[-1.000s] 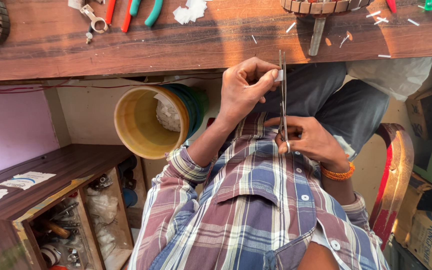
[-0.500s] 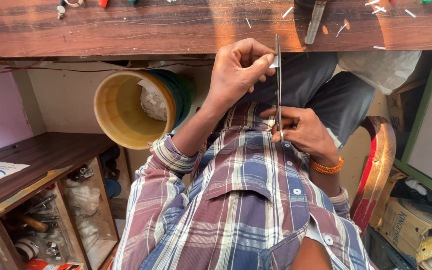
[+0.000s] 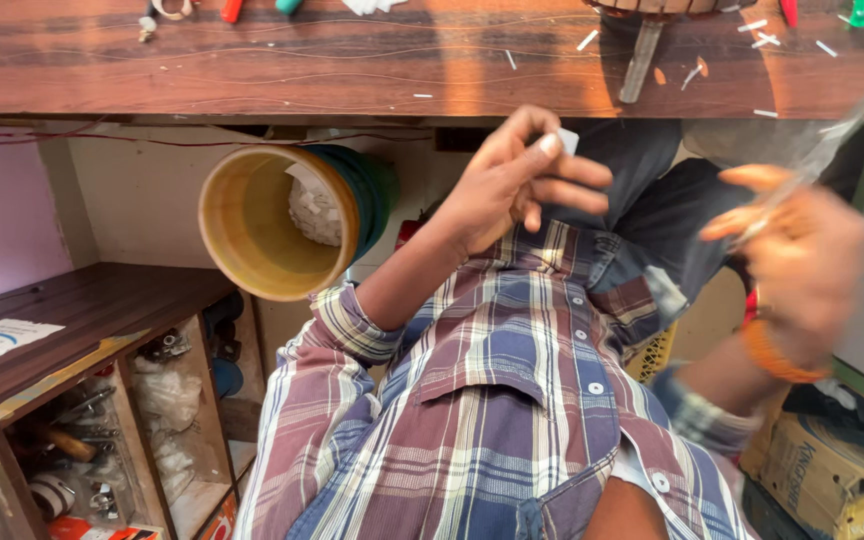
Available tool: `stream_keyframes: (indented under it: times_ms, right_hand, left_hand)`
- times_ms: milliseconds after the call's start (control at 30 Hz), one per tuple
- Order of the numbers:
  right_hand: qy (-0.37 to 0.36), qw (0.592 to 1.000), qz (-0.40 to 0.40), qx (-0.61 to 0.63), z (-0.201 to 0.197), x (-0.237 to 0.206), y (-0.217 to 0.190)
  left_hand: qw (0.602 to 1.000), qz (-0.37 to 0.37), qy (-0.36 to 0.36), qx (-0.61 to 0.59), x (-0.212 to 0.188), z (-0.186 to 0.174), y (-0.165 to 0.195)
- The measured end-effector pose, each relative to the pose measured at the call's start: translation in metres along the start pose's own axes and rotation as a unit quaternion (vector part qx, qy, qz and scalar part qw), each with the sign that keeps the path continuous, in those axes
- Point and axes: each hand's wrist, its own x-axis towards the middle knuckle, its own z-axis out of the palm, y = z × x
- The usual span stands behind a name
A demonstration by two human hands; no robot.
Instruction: The person sits at a workbench fitting small white insulator pieces into the slots of a copper motor armature/commutator, pressing each piece in by hand and occasionally trimming pieces with scissors while working around the rotor.
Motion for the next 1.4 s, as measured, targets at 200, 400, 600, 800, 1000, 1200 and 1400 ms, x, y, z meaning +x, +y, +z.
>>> stream_keyframes:
  times_ms: [200,400,600,800,1000,1200,1400]
  right_hand:
    - [0.101,0.981,-0.040,-0.162,-0.062,0.068,0.016]
    - [0.074,0.949,-0.172,-0.256,-0.036,0.068,-0.026]
    - [-0.062,0.983,-0.170,0.036,0.081,0.014,-0.004]
    - [0.093,0.980,-0.178,0.002,0.112,0.003,0.000]
    - [0.098,0.978,-0.169,0.080,0.107,-0.005,0.001]
    - [0.100,0.928,-0.347,-0.088,0.080,-0.013,-0.010]
    - [0.105,0.906,-0.386,-0.142,0.076,-0.011,-0.027]
  left_hand:
    - [0.995,0.015,0.054,0.087,-0.006,0.007,-0.008]
    - [0.983,0.016,0.033,0.182,-0.005,0.004,-0.015]
    - [0.988,0.010,0.047,0.149,0.003,0.008,-0.037]
    - [0.977,0.055,0.059,0.196,0.005,0.013,-0.041]
    - [0.816,0.251,0.061,0.518,-0.004,0.035,-0.034]
    - [0.903,0.166,0.047,0.394,-0.009,0.058,-0.028]
    - [0.904,0.139,0.060,0.400,-0.011,0.067,-0.021]
